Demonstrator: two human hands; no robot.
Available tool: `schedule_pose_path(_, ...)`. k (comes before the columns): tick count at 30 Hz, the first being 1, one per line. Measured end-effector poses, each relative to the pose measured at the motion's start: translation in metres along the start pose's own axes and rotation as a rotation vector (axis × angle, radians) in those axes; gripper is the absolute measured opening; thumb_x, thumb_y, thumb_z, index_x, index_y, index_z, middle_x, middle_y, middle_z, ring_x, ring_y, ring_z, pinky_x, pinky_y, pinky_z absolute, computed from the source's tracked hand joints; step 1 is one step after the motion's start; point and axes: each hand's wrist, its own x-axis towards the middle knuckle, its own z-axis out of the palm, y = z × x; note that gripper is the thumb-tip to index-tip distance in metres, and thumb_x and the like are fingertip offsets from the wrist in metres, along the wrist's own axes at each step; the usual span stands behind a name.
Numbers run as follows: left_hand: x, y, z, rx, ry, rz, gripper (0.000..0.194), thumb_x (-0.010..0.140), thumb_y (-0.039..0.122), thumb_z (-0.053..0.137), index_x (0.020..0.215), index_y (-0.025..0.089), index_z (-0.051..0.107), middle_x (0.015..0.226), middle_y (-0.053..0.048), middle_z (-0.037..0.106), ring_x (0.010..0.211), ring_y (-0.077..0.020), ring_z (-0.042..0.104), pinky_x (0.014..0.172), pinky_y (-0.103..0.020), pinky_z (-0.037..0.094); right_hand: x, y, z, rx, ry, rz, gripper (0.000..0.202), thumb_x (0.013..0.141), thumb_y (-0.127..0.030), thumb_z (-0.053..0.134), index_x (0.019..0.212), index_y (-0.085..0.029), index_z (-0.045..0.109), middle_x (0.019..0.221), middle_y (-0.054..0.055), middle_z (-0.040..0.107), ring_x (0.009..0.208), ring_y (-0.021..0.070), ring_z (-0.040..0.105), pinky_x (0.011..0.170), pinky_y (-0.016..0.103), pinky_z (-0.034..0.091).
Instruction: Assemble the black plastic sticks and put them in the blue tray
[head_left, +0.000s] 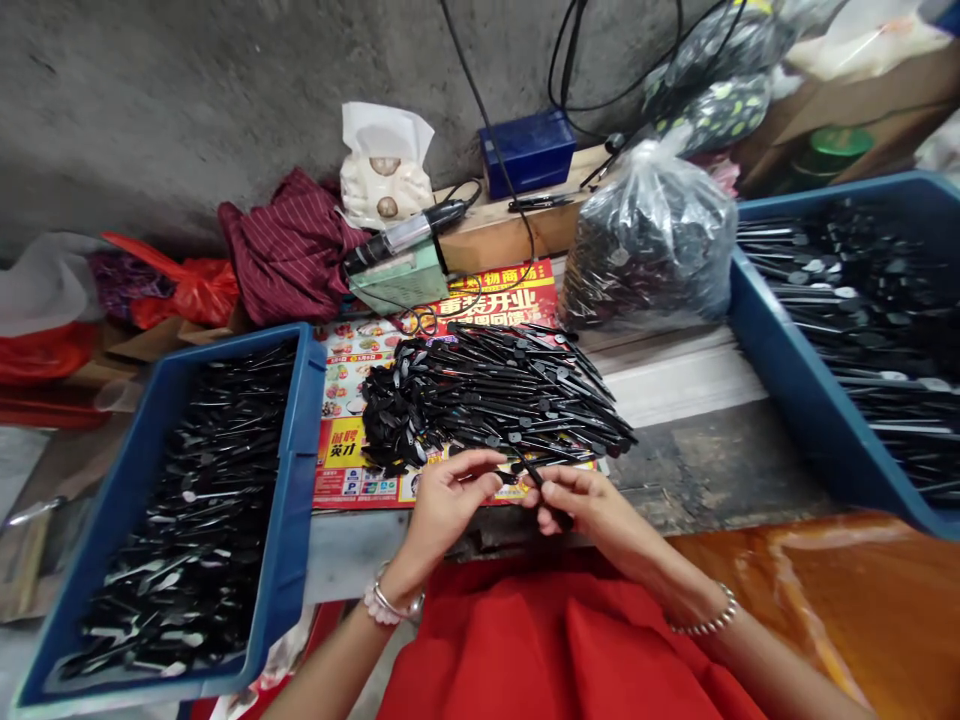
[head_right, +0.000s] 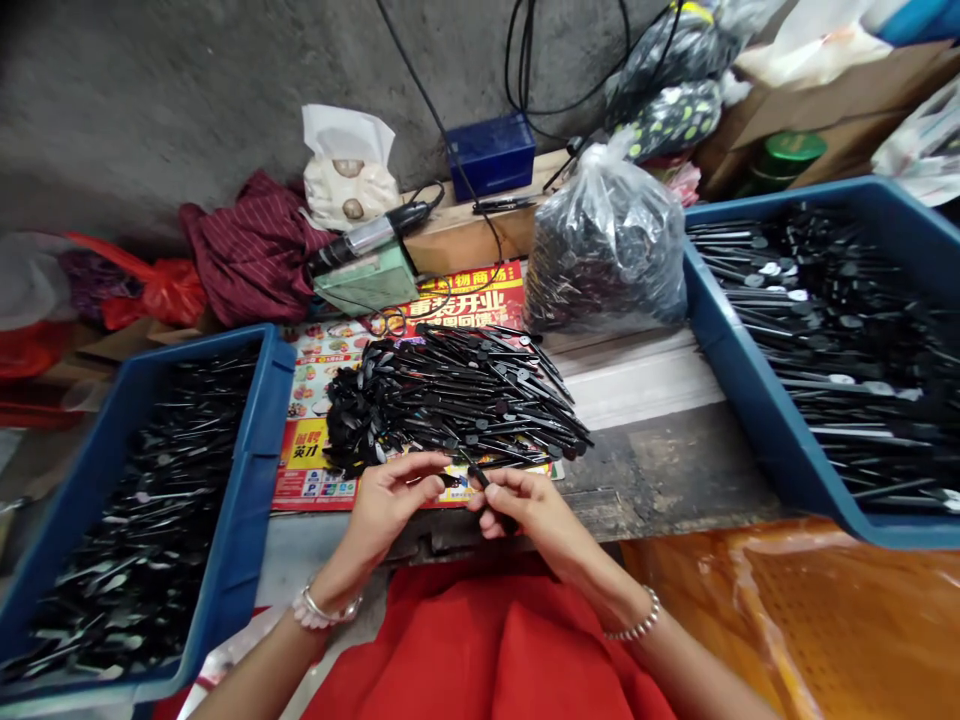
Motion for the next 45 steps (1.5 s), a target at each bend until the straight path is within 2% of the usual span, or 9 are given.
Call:
schedule_pose_path(6,-0.006,-0.006,0.008,0.315,0.021,0.278,0.018,0.082,0.014,0.06,0.087,0.021,0.076,0.089,-0.003,0.075,0.084,-0.0153,0.068,0.083,-0.025,0.051,0.001,0.001,0.015,0.281,0.006,0.055,0.028,0.07,-0.031,0.082,0.091,-0.014,0.073,0.086,0.005,0.07,0.072,0.0087,0.063,0.069,0.019,0.055)
schedule_pose_path(11,-0.007,-0.009,0.014,0.071,-0.05,0.076,0.015,0.081,0.021,0.062,0.09,0.018,0.073,0.086,-0.004,0.073,0.063,-0.0125,0.065,0.057,-0.02,0.053,0.0,-0.002,0.015,0.328,0.017,0.053,0.029,0.068,-0.029,0.084,0.091,-0.014,0.074,0.084,0.005,0.07,0.074,0.0105,0.065,0.068,0.019,0.055)
schedule_pose_path(13,-0.006,-0.009,0.014,-0.04,-0.092,-0.02,0.013,0.078,0.021,0.066,0.088,0.017,0.073,0.081,-0.003,0.073,0.057,-0.011,0.063,0.056,-0.02,0.053,0.0,-0.004,0.013,0.315,0.026,0.051,0.031,0.068,-0.031,0.084,0.092,-0.015,0.074,0.083,0.004,0.07,0.071,0.0101,0.064,0.068,0.02,0.055)
schedule_pose_path(18,0.0,-0.005,0.002,-0.132,0.006,-0.122,0.013,0.073,0.025,0.073,0.081,0.015,0.072,0.068,-0.001,0.068,0.059,-0.0124,0.063,0.063,-0.022,0.052,0.003,-0.001,-0.002,-0.008,0.079,-0.07,0.038,0.068,-0.038,0.081,0.096,-0.014,0.073,0.079,0.004,0.071,0.063,0.0104,0.061,0.063,0.024,0.053)
schedule_pose_path(22,0.006,0.003,-0.007,0.0,0.113,-0.03,0.015,0.071,0.021,0.072,0.086,0.016,0.074,0.084,-0.003,0.073,0.076,-0.0151,0.066,0.073,-0.022,0.051,0.003,0.004,-0.008,-0.395,0.089,-0.162,0.04,0.074,-0.038,0.071,0.105,-0.013,0.073,0.073,0.004,0.071,0.055,0.0112,0.057,0.056,0.026,0.049)
schedule_pose_path(27,0.009,0.013,-0.004,0.345,-0.141,0.07,0.016,0.077,0.018,0.065,0.087,0.018,0.077,0.088,-0.004,0.076,0.08,-0.0175,0.067,0.074,-0.024,0.05,0.0,0.003,0.0,-0.541,0.018,-0.116,0.033,0.078,-0.035,0.062,0.099,-0.013,0.073,0.071,0.004,0.068,0.051,0.0108,0.055,0.05,0.023,0.046)
schedule_pose_path(31,0.008,0.01,-0.005,0.415,-0.281,0.084,0.02,0.08,0.017,0.062,0.092,0.019,0.078,0.092,-0.004,0.076,0.084,-0.0191,0.069,0.075,-0.025,0.051,-0.001,-0.001,0.003,-0.515,-0.028,-0.088,0.028,0.079,-0.038,0.061,0.086,-0.013,0.072,0.071,0.004,0.067,0.05,0.0095,0.052,0.044,0.02,0.042)
schedule_pose_path(36,0.007,0.003,-0.008,0.397,-0.28,0.112,0.018,0.075,0.023,0.072,0.091,0.02,0.078,0.092,-0.004,0.076,0.085,-0.0208,0.069,0.078,-0.027,0.051,0.0,-0.003,0.001,-0.495,-0.059,-0.086,0.028,0.079,-0.039,0.061,0.082,-0.014,0.071,0.067,0.003,0.065,0.048,0.0078,0.048,0.041,0.018,0.039)
schedule_pose_path(45,0.002,-0.006,-0.006,0.356,-0.215,0.258,0.015,0.078,0.016,0.066,0.083,0.022,0.078,0.081,-0.003,0.076,0.077,-0.0187,0.068,0.079,-0.029,0.05,-0.001,-0.006,0.003,-0.393,-0.103,-0.034,0.036,0.077,-0.048,0.064,0.069,-0.013,0.065,0.062,0.002,0.064,0.04,0.0044,0.04,0.039,0.017,0.035)
